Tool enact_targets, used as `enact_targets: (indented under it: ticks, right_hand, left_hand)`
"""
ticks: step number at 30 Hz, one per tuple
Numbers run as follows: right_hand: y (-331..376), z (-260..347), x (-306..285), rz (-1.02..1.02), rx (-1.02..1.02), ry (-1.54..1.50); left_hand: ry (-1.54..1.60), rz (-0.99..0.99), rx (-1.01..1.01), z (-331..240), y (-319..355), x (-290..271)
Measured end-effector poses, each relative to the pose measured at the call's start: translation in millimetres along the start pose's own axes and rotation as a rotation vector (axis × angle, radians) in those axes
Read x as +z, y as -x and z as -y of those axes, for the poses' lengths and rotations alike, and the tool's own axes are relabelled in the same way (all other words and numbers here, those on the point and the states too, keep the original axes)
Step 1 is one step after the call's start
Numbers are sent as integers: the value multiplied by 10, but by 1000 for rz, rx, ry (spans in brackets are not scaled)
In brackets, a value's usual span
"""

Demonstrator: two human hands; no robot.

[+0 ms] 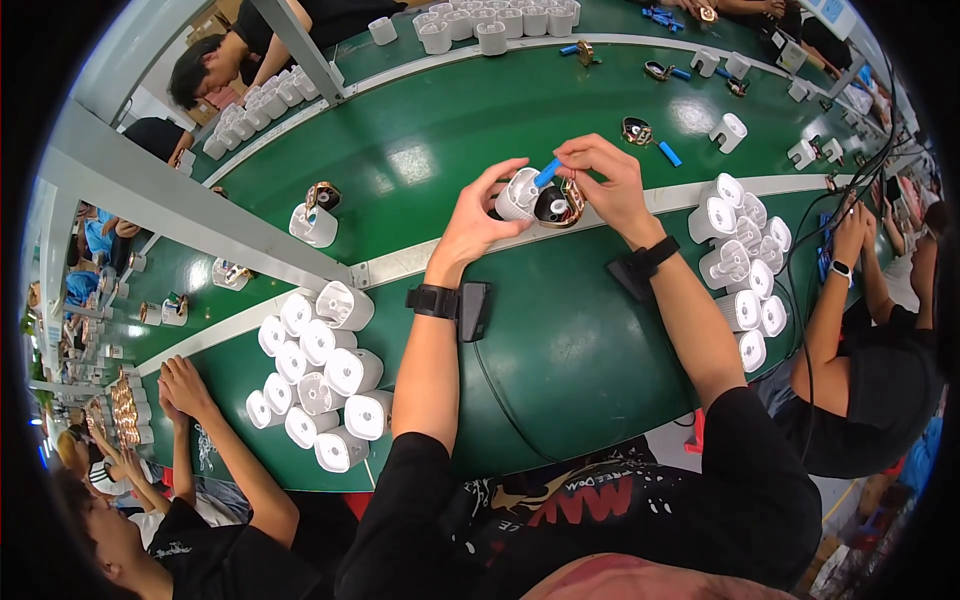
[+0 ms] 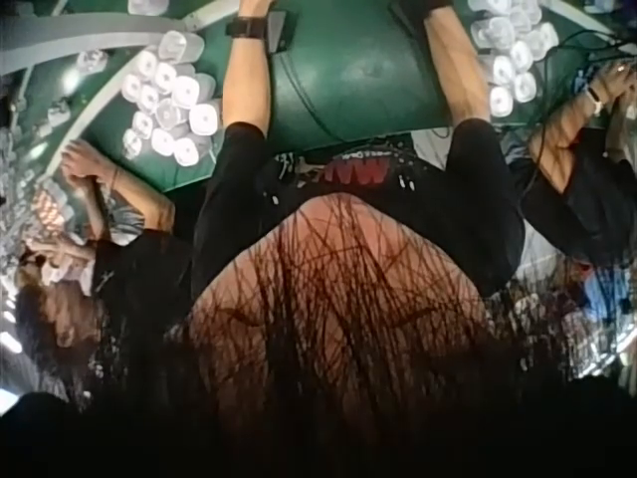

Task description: The person picks up a white housing, inserts a blue battery, and fits a circuit board with an attached speaker into the housing. They press the components together before placing the assembled unit onto the conveyor belt.

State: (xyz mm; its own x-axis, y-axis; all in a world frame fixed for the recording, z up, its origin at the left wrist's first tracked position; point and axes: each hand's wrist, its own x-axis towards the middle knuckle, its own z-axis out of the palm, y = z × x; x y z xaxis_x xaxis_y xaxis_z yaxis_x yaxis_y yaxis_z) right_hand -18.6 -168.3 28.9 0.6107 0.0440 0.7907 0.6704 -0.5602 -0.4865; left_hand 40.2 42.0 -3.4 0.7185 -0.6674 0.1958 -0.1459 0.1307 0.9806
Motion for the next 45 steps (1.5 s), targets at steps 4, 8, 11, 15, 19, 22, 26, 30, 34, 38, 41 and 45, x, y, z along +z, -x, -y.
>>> enact_targets:
  ticks: [4,8,11,15,19,22,26,30,34,38,41,45]
  right_hand:
    - [-30,83,-16,8,-36,-10]
    - [-54,199,-37,71,-52,55]
    - [-36,241,5,112,-23,57]
    - [-43,234,7,125,-42,76]
    - [-30,230,72,76,24,-10]
    - [-18,189,70,58,183,-128]
    - [0,152,57,79,446,-293]
    - [-41,191,72,111,527,-333]
    - [-23,133,79,127,567,-283]
    - [-7,125,97,115,515,-186]
    - [-21,176,121,109,489,-102]
    - [22,126,145,122,471,-90]
  left_hand:
    - [145,16,57,-5,-15,-54]
    - [295,-38,69,-21,-18,-82]
    - [285,-115,82,-5,-35,-123]
    - [241,-110,118,30,-35,-143]
    - [209,-78,102,23,-14,-137]
    - [270,-50,-20,-24,-5,-136]
    - [335,-13,-57,2,30,-99]
    - [363,10,-50,28,24,-109]
    - [382,17,-52,67,11,-108]
    - [377,11,-63,97,2,-94]
    - [367,1,-62,106,19,-103]
    - [360,-11,-49,116,24,-83]
